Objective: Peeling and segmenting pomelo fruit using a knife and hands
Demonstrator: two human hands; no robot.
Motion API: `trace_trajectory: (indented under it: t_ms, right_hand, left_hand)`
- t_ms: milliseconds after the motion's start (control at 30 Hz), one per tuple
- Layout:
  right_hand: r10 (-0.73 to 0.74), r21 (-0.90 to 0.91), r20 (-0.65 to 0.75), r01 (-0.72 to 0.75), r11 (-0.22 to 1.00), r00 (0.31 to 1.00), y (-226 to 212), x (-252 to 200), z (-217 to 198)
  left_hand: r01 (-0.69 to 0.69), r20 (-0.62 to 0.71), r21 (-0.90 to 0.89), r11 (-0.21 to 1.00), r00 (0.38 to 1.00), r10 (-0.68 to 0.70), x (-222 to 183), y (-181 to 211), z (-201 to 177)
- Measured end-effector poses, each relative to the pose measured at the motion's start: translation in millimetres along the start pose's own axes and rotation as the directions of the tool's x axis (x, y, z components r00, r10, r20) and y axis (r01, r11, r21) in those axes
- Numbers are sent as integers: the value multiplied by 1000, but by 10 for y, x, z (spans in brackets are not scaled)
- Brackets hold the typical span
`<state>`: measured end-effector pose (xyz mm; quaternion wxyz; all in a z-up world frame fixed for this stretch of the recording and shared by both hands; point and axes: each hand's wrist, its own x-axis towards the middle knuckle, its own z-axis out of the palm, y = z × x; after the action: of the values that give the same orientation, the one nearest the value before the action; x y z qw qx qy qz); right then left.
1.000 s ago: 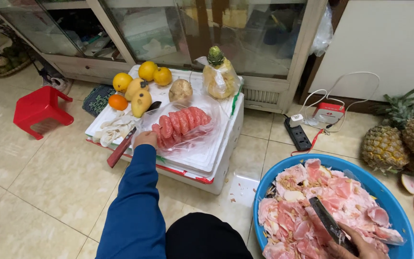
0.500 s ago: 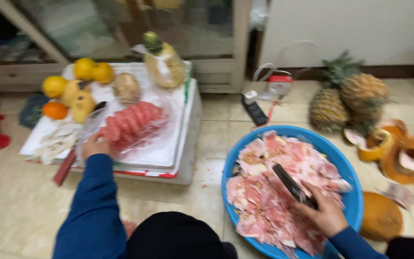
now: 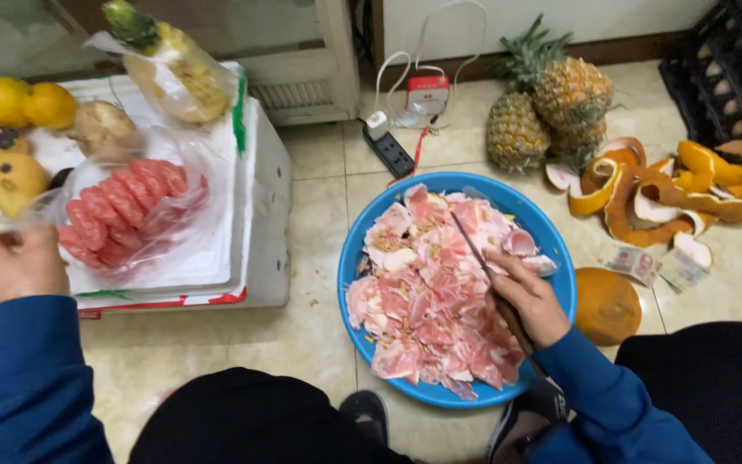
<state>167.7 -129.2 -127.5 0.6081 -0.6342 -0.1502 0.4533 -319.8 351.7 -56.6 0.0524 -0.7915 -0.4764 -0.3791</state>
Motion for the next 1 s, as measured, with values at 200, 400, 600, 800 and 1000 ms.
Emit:
trace_trajectory:
  t_ms: [200,400,600,800,1000]
  right_hand:
    - [64,-24,99,-62,998,993,-10,14,-36]
    - [44,210,-76,-27,977,996,249,138,-292]
    - [105,288,-60,-83,954,993,454,209,-766]
    - [43,373,-172,25,927,984,353,75,-908]
    - [154,523,-165,-47,851,974,340,-10,-994]
  left_hand:
    - [210,425,-177,962,898,-117,357,2221,-139]
    - [220,804,-230,948,591,58,-330,3246,1208]
    - [113,898,-267,957,390,204,-1385,4149,2274]
    - [129,944,-272,954,230,238,-1932,5077,2912]
    - [-6,965,-231,973,128,230,-2119,5640,2944]
